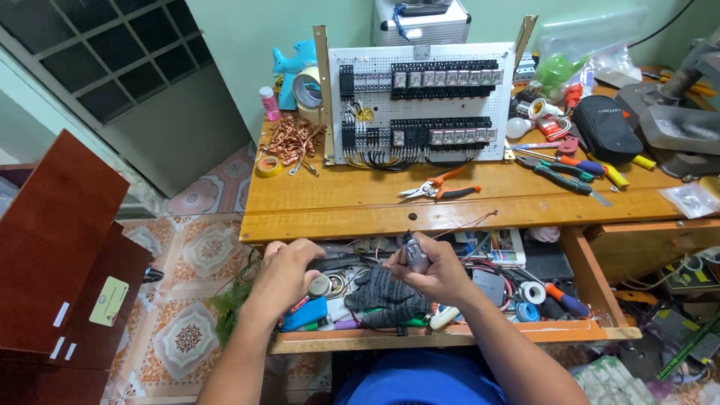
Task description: Stripping insulation from electrical wires using a utility knife and pliers at a workbench
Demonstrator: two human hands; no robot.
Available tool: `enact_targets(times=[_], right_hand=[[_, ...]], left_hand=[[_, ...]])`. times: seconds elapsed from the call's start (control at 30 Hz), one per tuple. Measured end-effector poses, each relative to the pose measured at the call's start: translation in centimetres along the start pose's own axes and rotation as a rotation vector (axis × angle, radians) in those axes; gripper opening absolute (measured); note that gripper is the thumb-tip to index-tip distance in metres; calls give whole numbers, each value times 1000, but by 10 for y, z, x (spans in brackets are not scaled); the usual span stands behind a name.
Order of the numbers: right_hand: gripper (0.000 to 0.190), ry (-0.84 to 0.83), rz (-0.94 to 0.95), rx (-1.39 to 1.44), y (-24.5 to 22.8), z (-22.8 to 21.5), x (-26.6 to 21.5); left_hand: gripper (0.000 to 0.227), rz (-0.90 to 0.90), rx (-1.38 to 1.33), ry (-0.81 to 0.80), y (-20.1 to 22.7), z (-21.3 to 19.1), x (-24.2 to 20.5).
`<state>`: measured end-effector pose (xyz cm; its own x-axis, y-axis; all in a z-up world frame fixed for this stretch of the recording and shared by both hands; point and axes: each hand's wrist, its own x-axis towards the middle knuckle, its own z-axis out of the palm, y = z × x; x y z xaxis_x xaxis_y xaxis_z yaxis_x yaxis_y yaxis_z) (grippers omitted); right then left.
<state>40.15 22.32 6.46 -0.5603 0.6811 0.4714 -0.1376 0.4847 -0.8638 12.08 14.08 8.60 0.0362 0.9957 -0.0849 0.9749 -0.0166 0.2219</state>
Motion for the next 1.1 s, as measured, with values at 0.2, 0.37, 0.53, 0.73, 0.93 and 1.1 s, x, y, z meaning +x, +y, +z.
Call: enact_targets(times=[0.2, 0.37, 0.53, 0.73, 0.93, 1.1], right_hand=[[21, 26, -20, 168, -4, -7, 4], [21, -31, -22, 135, -3, -13, 17], [20, -75, -27, 113, -15, -19, 29], [19, -90, -28, 61, -20, -27, 29], [11, -142, 10, -209, -8, -14, 17], [19, -68, 47, -337, -3, 6, 9]], left_hand=[[29, 82, -89, 238, -22, 30, 19], [37, 402, -765, 292, 32, -6, 18], [19, 437, -1043, 72, 56, 16, 39], [11, 231, -1230, 61, 32, 56, 52], [10, 33, -1573, 112, 22, 68, 48], [14, -39, -1786, 203, 22, 84, 53]])
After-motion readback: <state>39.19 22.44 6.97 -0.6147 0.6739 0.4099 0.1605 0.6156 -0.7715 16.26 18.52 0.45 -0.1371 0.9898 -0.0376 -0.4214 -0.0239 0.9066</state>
